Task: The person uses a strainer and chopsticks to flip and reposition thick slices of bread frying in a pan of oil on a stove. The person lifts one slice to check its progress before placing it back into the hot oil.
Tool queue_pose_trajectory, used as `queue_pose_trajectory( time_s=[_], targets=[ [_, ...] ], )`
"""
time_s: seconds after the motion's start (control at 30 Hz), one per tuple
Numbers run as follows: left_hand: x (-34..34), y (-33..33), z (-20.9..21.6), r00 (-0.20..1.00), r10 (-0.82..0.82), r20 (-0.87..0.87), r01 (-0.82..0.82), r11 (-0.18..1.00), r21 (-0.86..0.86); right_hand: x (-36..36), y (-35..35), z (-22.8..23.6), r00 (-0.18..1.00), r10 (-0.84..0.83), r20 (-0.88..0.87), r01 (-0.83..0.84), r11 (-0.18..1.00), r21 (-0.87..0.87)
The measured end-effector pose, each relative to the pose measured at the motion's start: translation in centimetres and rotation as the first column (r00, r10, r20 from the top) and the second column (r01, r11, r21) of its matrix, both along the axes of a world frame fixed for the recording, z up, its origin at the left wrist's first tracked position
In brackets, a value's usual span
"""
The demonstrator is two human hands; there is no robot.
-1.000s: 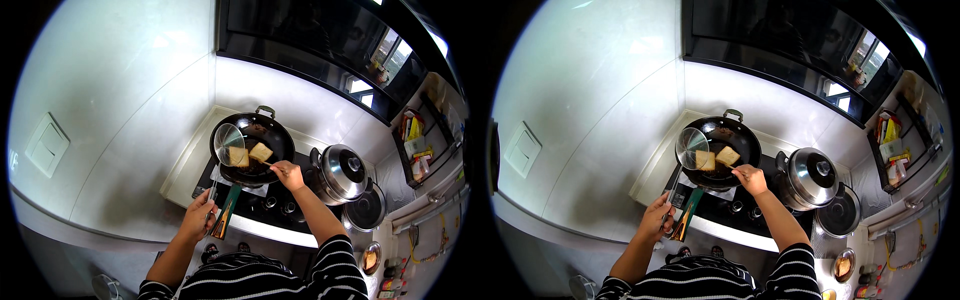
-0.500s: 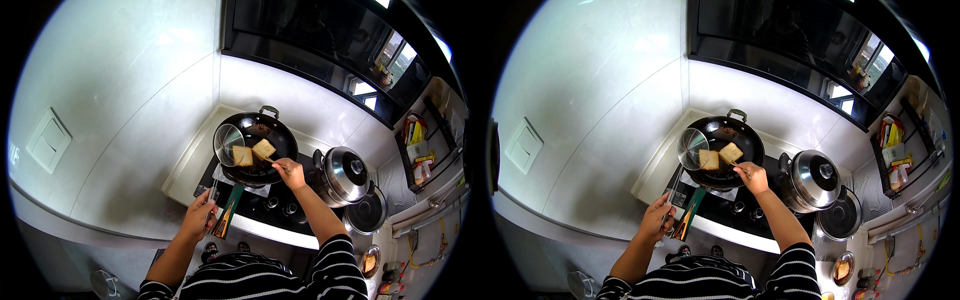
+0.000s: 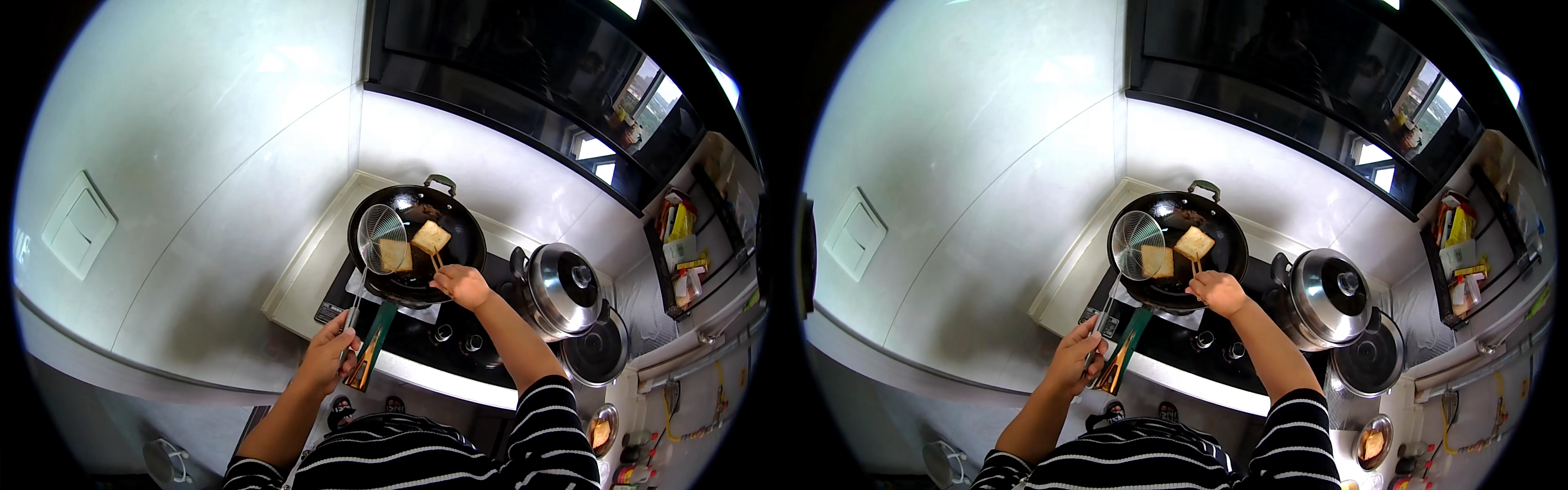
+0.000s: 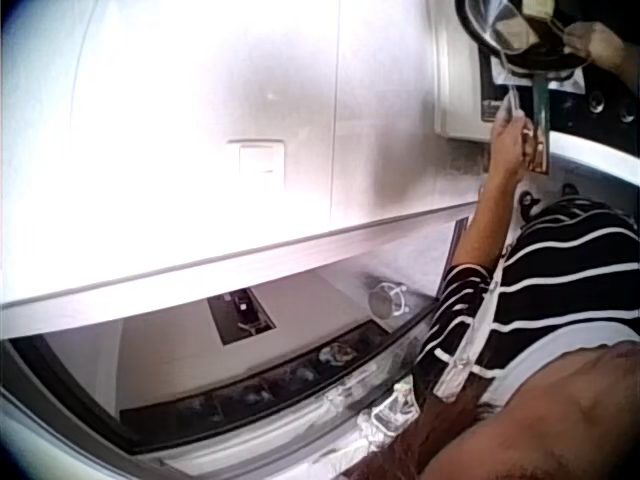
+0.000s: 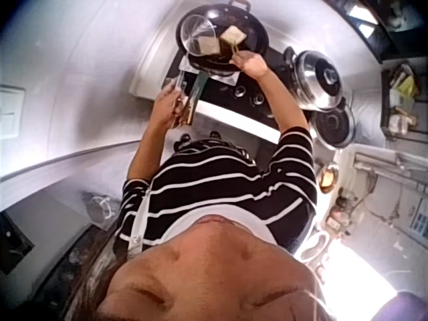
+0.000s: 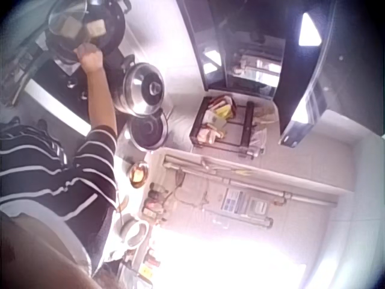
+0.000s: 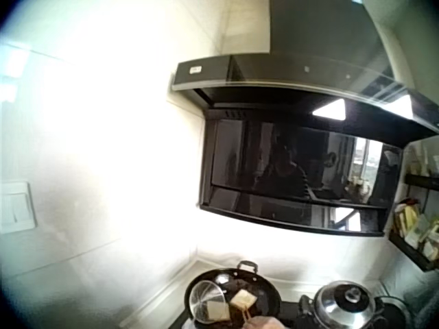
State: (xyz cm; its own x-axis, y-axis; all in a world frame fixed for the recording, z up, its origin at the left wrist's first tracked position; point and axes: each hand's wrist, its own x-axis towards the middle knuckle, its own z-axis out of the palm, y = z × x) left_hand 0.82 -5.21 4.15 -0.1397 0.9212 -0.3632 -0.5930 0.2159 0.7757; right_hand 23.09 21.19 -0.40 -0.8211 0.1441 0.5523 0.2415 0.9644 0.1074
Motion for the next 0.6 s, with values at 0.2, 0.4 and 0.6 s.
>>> queue_pose_trajectory(
  time_s=[0.2, 0.4, 0.6],
  targets=[
    [-0.2, -0.3, -0.3, 0.999, 0.018, 0.027, -0.018, 1.000, 0.016, -0.3, 1.1, 0.4, 0.980, -0.136, -0.149, 0.105, 0.974, -0.202],
    [-0.4, -0.6, 0.0, 0.999, 0.036, -0.003, -0.036, 0.999, 0.000, -0.1, 2.6, -0.7, 0.745, -0.527, -0.410, 0.195, 0.759, -0.622],
    [-0.2, -0.3, 0.1, 1.000, 0.031, -0.005, -0.031, 0.999, 0.011, -0.4, 4.6, -1.9, 0.339, -0.893, -0.298, 0.112, 0.352, -0.929]
  ],
)
